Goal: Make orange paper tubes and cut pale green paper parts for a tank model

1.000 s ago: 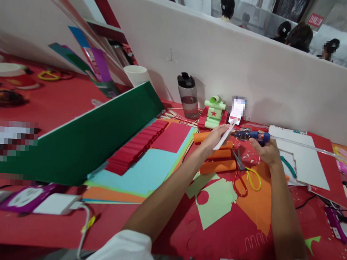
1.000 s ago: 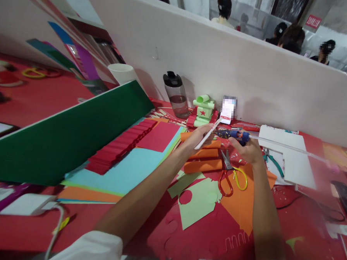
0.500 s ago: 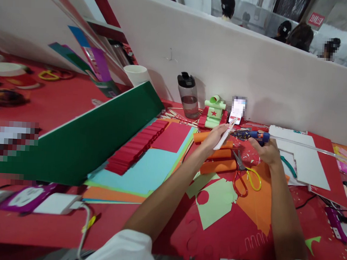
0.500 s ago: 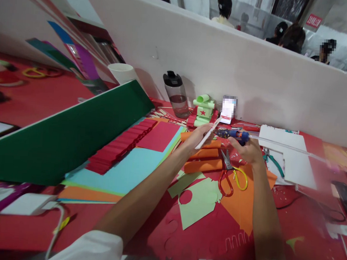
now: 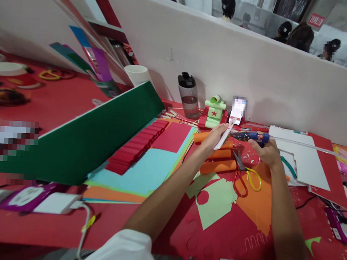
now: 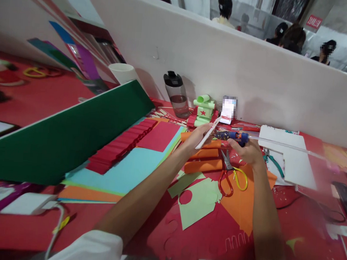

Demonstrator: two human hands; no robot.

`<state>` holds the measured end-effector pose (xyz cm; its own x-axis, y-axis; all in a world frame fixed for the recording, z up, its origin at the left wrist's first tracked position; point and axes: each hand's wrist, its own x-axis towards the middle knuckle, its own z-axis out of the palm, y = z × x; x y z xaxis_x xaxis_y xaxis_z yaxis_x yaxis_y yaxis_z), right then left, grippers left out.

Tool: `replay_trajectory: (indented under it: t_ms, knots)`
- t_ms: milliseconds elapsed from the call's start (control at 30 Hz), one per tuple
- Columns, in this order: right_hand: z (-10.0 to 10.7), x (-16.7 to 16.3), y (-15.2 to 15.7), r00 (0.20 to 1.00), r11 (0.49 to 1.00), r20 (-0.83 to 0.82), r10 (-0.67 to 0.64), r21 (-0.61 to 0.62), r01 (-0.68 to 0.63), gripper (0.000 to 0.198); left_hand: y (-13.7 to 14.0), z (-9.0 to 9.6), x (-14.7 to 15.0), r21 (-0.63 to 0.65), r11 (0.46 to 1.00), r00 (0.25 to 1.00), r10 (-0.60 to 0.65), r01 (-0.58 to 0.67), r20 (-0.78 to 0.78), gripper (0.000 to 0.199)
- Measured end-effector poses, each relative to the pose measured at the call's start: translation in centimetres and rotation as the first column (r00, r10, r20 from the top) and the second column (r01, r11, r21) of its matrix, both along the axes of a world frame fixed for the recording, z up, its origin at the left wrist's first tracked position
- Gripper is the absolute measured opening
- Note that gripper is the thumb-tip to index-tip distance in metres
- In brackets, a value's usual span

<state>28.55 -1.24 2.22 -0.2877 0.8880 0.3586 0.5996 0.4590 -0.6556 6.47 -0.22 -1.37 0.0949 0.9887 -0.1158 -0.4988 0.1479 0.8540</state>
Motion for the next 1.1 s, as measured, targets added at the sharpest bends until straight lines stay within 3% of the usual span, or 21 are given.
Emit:
replay_trajectory:
  t_ms: [267,500,733,1000,1100]
  knots:
    - [0.44,-0.15,-0.43,0.985,0.983,0.068,0.161,-0.103,-0.154,0.042,0.39,-0.59,0.03,0.01,0.998,0.998,0.054,-0.054,-0.018,0.027]
    - [0.33,-0.14,-0.17,0.995,0.997,0.076,0.062,-0.042,-0.059,0.043,0.37,-0.67,-0.08,-0.027,0.999,0.999,0.039,-0.039,-0.017,0.025]
    - [0.31,-0.29,-0.63,0.984,0.978,0.048,0.173,-0.13,-0.166,0.036,0.56,-0.58,0.11,0.004,0.999,0.999,0.049,-0.049,-0.007,0.025]
    - [-0.18,0.59,-0.52,0.989,0.987,-0.078,0.123,-0.095,-0.13,0.034,0.77,-0.74,0.07,-0.014,0.996,0.996,0.087,-0.086,0.028,0.028]
    - [0.08,0.45,-0.63,0.989,0.984,-0.056,0.139,-0.102,-0.144,0.036,0.75,-0.75,0.06,-0.02,0.996,0.996,0.084,-0.083,0.026,0.027]
